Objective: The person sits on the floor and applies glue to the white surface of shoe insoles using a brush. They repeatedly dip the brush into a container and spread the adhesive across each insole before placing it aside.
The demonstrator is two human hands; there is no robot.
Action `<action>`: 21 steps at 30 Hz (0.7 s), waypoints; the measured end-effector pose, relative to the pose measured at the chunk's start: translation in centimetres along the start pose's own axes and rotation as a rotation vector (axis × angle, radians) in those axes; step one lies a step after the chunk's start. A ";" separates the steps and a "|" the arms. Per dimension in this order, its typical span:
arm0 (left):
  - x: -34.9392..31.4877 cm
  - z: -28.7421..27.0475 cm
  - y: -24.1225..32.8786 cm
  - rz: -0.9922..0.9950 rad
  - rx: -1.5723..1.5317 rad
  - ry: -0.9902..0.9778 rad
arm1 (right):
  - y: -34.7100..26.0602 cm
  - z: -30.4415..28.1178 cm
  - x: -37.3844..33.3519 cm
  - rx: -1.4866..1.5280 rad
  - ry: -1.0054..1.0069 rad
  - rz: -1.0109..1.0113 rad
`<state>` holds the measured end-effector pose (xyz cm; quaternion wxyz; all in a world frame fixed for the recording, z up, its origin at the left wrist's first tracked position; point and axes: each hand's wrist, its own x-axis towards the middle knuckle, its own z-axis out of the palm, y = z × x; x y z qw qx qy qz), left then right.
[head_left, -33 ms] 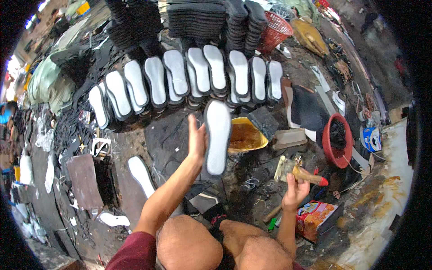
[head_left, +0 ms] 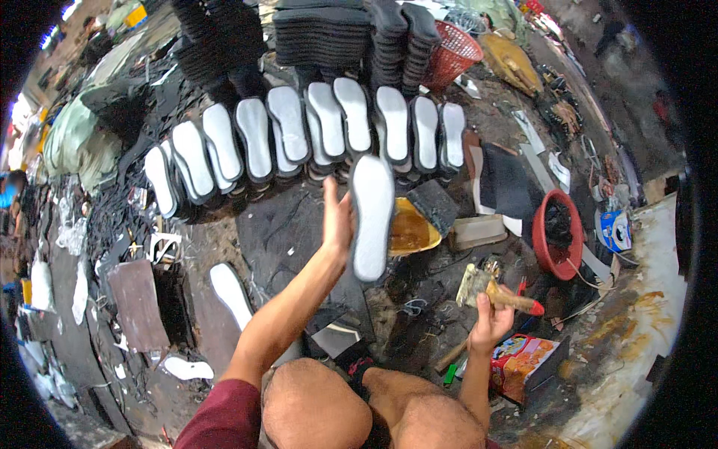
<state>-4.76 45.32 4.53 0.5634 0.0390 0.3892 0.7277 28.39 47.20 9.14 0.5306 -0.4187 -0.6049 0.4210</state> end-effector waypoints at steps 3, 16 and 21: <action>7.9 5.8 3.9 0.164 -0.002 -0.036 | -1.2 0.5 0.3 0.021 0.041 0.050; -19.1 -34.4 -2.7 0.400 1.717 1.551 | -0.1 8.9 6.7 -0.287 -0.308 -0.160; -19.4 -29.1 -3.3 0.317 1.316 1.284 | 7.8 16.0 8.9 -0.806 -0.644 -0.145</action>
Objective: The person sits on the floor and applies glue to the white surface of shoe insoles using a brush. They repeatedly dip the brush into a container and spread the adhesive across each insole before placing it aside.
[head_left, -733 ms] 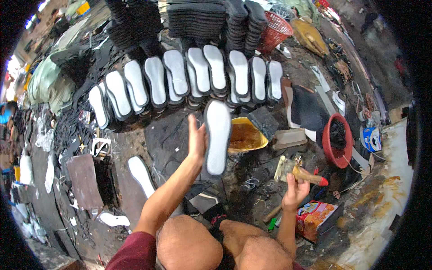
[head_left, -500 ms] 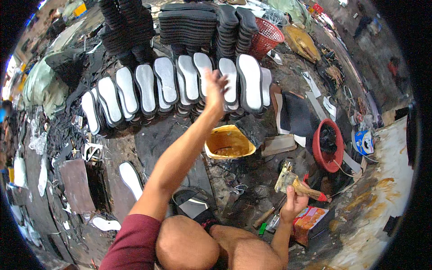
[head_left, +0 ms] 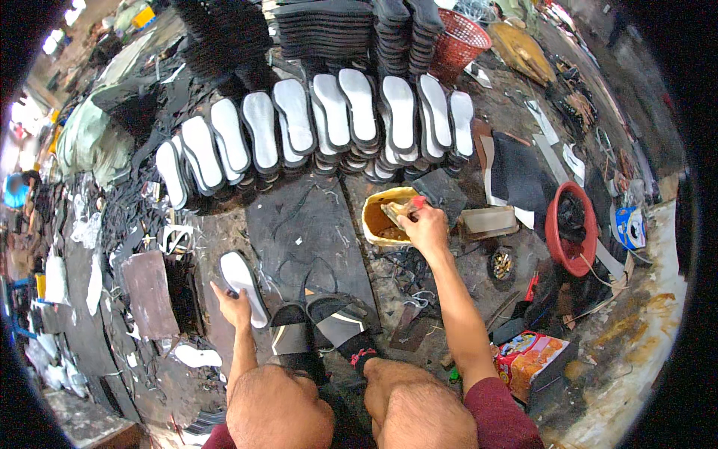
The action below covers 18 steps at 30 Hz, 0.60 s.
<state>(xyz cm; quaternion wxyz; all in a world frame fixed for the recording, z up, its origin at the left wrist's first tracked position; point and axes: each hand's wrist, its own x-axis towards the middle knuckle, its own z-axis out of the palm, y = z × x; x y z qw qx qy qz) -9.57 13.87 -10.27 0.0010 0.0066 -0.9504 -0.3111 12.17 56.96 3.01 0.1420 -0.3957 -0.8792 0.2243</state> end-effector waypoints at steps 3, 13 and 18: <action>2.7 -2.5 -0.3 -0.238 -0.306 -0.153 | -2.8 0.2 0.0 -0.005 0.021 0.036; 7.5 -4.7 11.9 -0.446 -1.629 -0.556 | 2.1 -0.8 -14.6 0.055 0.386 -0.002; 4.7 -8.2 22.8 -0.348 -2.030 -0.907 | 3.6 -7.8 -11.4 0.024 0.612 0.033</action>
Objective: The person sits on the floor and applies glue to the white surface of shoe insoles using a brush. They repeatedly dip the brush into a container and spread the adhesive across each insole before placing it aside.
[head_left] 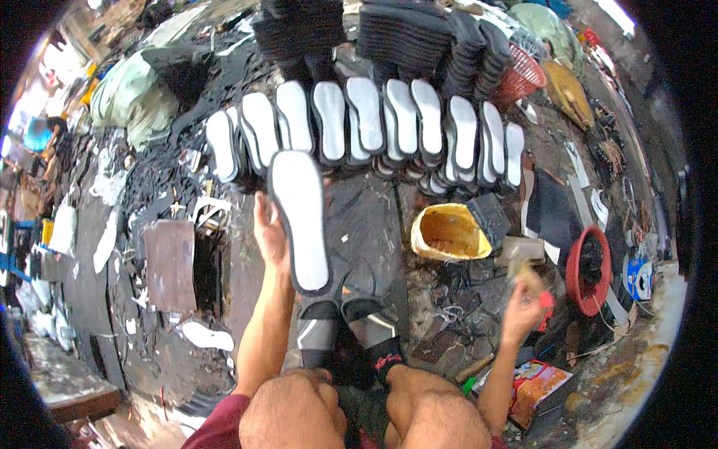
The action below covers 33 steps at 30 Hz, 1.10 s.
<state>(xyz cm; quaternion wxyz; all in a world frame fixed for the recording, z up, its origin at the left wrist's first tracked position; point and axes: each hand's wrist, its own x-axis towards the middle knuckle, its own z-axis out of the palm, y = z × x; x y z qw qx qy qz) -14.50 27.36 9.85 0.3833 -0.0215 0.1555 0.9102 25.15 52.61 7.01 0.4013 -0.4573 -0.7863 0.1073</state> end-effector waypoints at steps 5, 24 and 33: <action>0.3 -0.2 -1.9 -0.200 -0.197 0.005 | -13.1 -0.1 8.1 0.779 -0.115 0.075; 3.0 -4.4 -2.7 0.124 0.199 0.190 | -27.2 9.3 -3.4 0.839 -0.734 -0.804; 1.0 -1.8 -1.3 -0.016 -0.017 0.004 | -26.2 12.4 -0.2 0.900 -0.647 -0.545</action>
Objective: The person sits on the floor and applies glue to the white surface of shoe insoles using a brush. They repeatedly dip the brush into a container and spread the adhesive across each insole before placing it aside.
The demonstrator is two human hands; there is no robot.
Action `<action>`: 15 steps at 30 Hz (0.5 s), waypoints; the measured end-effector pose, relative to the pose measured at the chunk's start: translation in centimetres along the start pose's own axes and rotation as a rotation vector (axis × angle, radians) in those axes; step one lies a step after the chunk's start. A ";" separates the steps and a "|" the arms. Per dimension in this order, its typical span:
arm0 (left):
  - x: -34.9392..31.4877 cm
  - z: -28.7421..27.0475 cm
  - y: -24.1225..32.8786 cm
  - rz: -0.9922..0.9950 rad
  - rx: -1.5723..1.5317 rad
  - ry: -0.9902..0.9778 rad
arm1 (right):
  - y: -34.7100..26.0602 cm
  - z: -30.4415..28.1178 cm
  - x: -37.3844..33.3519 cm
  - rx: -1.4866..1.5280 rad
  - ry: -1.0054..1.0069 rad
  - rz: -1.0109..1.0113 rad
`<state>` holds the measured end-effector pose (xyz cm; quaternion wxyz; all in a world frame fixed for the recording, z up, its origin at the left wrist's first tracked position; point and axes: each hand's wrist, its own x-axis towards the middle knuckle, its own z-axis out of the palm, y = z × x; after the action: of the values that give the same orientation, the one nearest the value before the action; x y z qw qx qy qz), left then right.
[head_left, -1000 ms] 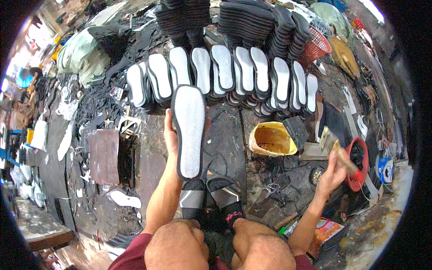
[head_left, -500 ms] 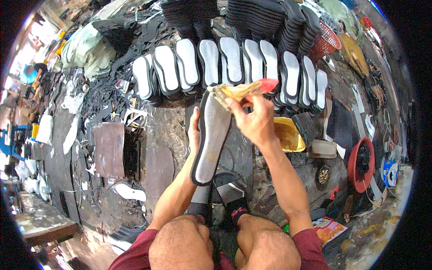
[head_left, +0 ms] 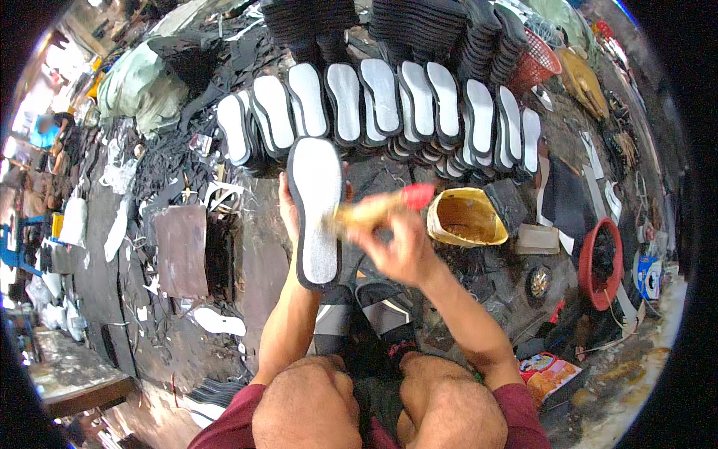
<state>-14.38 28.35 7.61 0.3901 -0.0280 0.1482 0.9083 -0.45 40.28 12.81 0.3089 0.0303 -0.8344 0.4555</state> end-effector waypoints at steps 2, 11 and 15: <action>-0.3 -0.9 1.2 0.081 0.020 0.116 | -2.6 0.8 -3.3 0.128 -0.219 0.037; -3.0 -0.4 -3.4 0.105 0.035 0.121 | 2.1 0.0 5.7 -0.188 0.083 -0.150; -4.1 1.4 -3.1 0.003 0.238 0.100 | 3.4 -2.3 8.5 -0.182 0.227 0.024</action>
<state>-9.23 27.89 8.88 0.3814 -0.0267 0.2745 0.8823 -7.31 46.02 15.86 0.3973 -0.0594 -0.8323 0.3821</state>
